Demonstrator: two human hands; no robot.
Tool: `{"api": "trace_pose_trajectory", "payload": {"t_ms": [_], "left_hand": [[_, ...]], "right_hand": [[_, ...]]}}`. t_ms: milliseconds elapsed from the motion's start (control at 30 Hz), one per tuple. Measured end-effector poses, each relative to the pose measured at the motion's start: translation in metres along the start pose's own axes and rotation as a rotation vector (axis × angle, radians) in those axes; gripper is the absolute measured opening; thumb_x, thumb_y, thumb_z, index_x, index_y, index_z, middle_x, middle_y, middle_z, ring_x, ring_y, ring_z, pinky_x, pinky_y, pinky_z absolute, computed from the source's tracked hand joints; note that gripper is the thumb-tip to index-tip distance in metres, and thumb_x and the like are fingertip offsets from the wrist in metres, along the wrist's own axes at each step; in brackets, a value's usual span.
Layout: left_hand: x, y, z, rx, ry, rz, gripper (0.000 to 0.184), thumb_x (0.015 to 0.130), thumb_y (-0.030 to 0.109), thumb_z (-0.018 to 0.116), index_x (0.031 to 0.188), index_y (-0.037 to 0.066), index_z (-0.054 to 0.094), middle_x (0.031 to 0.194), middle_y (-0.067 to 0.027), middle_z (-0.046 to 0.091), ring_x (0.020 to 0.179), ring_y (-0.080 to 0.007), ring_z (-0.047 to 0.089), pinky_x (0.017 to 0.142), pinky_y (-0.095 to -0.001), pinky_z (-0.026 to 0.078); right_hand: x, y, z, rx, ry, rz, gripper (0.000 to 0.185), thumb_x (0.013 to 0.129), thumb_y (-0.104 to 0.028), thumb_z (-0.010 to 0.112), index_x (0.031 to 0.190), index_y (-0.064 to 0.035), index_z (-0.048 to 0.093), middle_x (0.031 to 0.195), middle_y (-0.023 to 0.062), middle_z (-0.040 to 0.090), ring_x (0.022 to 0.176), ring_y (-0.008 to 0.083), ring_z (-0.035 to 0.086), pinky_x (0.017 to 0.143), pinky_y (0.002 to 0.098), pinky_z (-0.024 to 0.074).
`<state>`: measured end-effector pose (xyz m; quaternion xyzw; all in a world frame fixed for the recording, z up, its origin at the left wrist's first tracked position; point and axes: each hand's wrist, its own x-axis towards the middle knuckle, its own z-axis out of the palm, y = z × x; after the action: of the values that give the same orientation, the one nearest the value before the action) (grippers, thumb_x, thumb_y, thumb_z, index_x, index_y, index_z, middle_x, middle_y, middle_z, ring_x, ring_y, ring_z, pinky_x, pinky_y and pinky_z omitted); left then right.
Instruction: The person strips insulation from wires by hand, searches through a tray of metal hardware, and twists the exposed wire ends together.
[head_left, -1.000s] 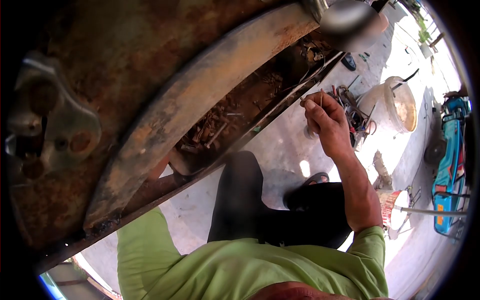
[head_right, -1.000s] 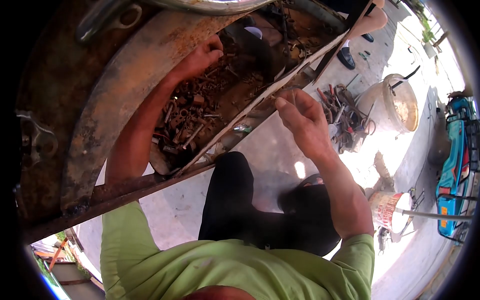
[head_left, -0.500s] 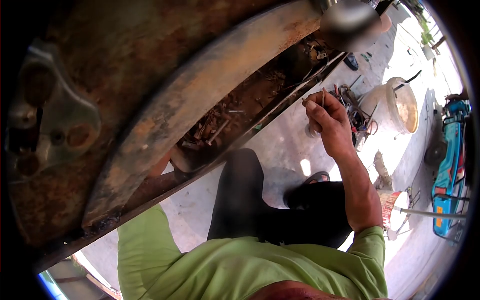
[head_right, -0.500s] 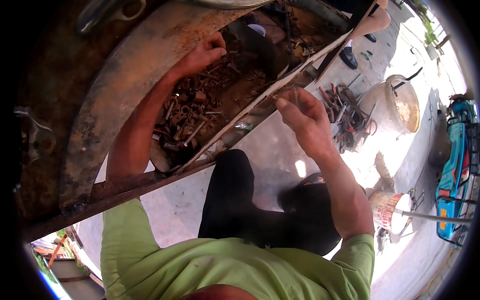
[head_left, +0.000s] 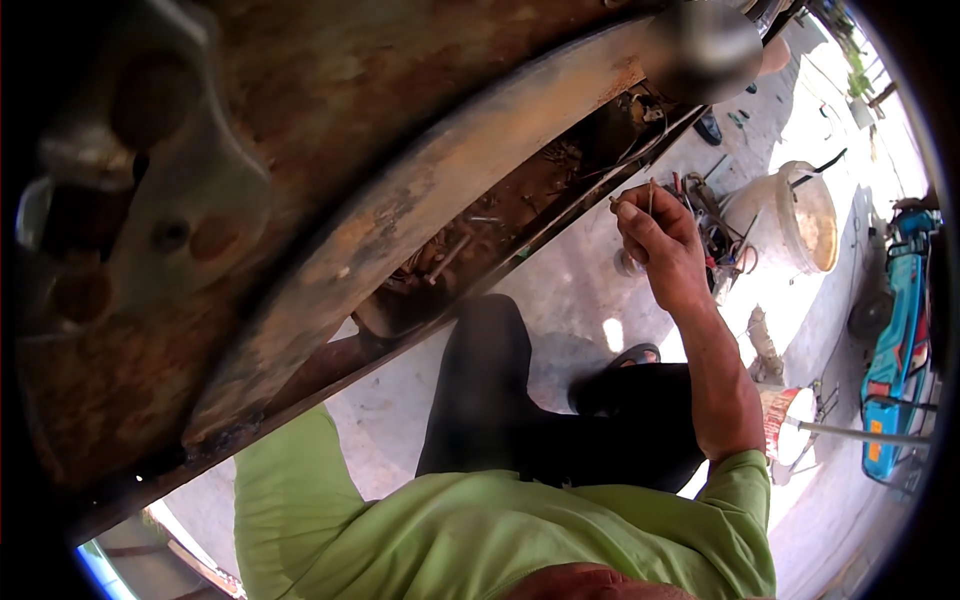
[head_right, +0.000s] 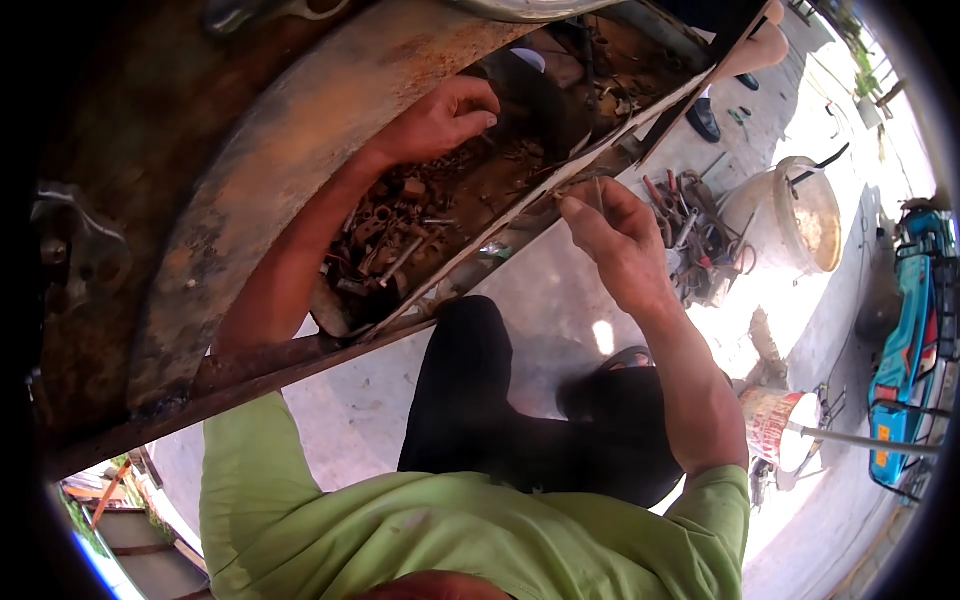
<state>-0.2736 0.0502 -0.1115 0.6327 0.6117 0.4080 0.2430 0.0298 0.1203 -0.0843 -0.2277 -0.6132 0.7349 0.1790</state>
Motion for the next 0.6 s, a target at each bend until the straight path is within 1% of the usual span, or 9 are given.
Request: {"api": "trace_pose_trajectory", "payload": {"t_ms": [67,100,167,267,333,433,500,533,600], "left_hand": [[-0.003,0.024,0.002,0.149,-0.075,-0.017,0.021,0.095,0.018,0.065,0.115,0.010,0.066,0.084,-0.0056,0.065,0.075,-0.0182,0.062,0.068,-0.0324,0.048],[-0.005,0.062,-0.005,0.284,-0.182,-0.040,0.026,0.094,0.019,0.065,0.119,0.012,0.066,0.083,-0.0085,0.068,0.074,-0.0222,0.065,0.069,-0.0346,0.050],[-0.003,0.074,-0.003,0.451,-0.222,-0.013,0.032,0.093,0.021,0.065,0.124,0.015,0.066,0.085,-0.0127,0.071,0.077,-0.0285,0.067,0.073,-0.0393,0.052],[0.001,0.028,0.036,0.530,-0.016,0.130,0.037,0.092,0.025,0.062,0.127,0.018,0.065,0.092,-0.0165,0.072,0.085,-0.0356,0.070,0.080,-0.0471,0.054],[0.006,0.051,0.033,0.580,-0.139,-0.002,0.037,0.091,0.023,0.063,0.127,0.017,0.066,0.094,-0.0169,0.072,0.087,-0.0361,0.070,0.081,-0.0471,0.054],[0.006,0.078,0.026,0.734,-0.180,-0.132,0.034,0.089,0.018,0.061,0.123,0.015,0.067,0.094,-0.0177,0.072,0.088,-0.0373,0.069,0.081,-0.0470,0.054],[0.006,0.078,0.021,0.724,-0.164,-0.121,0.031,0.088,0.015,0.059,0.117,0.012,0.068,0.090,-0.0178,0.072,0.086,-0.0378,0.069,0.080,-0.0462,0.053],[0.007,0.068,0.012,0.650,-0.156,-0.079,0.028,0.088,0.013,0.058,0.113,0.010,0.069,0.087,-0.0175,0.071,0.083,-0.0378,0.068,0.079,-0.0456,0.053],[0.014,0.008,-0.008,0.532,-0.083,0.015,0.023,0.087,0.011,0.057,0.106,0.006,0.069,0.082,-0.0160,0.069,0.079,-0.0363,0.067,0.076,-0.0440,0.053]], "right_hand": [[0.002,0.001,-0.002,-0.022,-0.002,-0.007,0.016,0.096,-0.019,0.063,0.099,-0.0036,0.064,0.078,-0.0066,0.051,0.070,0.0044,0.044,0.063,0.0219,0.0352],[0.001,0.003,-0.002,-0.031,-0.001,-0.006,0.017,0.096,-0.020,0.064,0.099,-0.0035,0.065,0.078,-0.0063,0.051,0.071,0.0047,0.044,0.064,0.0223,0.0358],[0.001,0.003,-0.001,-0.089,0.014,-0.010,0.018,0.095,-0.021,0.064,0.099,-0.0029,0.065,0.078,-0.0057,0.052,0.072,0.0057,0.045,0.065,0.0232,0.0370],[0.001,0.003,0.002,-0.148,0.035,0.010,0.020,0.095,-0.022,0.065,0.099,-0.0022,0.065,0.079,-0.0047,0.054,0.073,0.0069,0.047,0.067,0.0243,0.0384],[0.002,0.003,0.003,-0.169,0.037,0.014,0.021,0.094,-0.022,0.065,0.099,-0.0018,0.065,0.079,-0.0042,0.054,0.074,0.0072,0.047,0.067,0.0246,0.0389],[0.004,0.003,0.006,-0.173,0.024,-0.005,0.021,0.094,-0.022,0.065,0.099,-0.0015,0.066,0.079,-0.0039,0.055,0.074,0.0073,0.047,0.068,0.0245,0.0390],[0.004,0.001,0.009,-0.172,0.018,-0.009,0.021,0.094,-0.022,0.065,0.098,-0.0014,0.066,0.080,-0.0038,0.055,0.075,0.0071,0.047,0.068,0.0243,0.0391],[0.003,0.001,0.009,-0.161,0.015,-0.009,0.020,0.095,-0.021,0.065,0.098,-0.0014,0.065,0.080,-0.0039,0.055,0.075,0.0071,0.047,0.069,0.0243,0.0391],[0.003,0.000,0.008,-0.141,0.008,-0.016,0.019,0.095,-0.021,0.064,0.098,-0.0015,0.065,0.081,-0.0040,0.056,0.076,0.0070,0.047,0.070,0.0243,0.0392]]}}
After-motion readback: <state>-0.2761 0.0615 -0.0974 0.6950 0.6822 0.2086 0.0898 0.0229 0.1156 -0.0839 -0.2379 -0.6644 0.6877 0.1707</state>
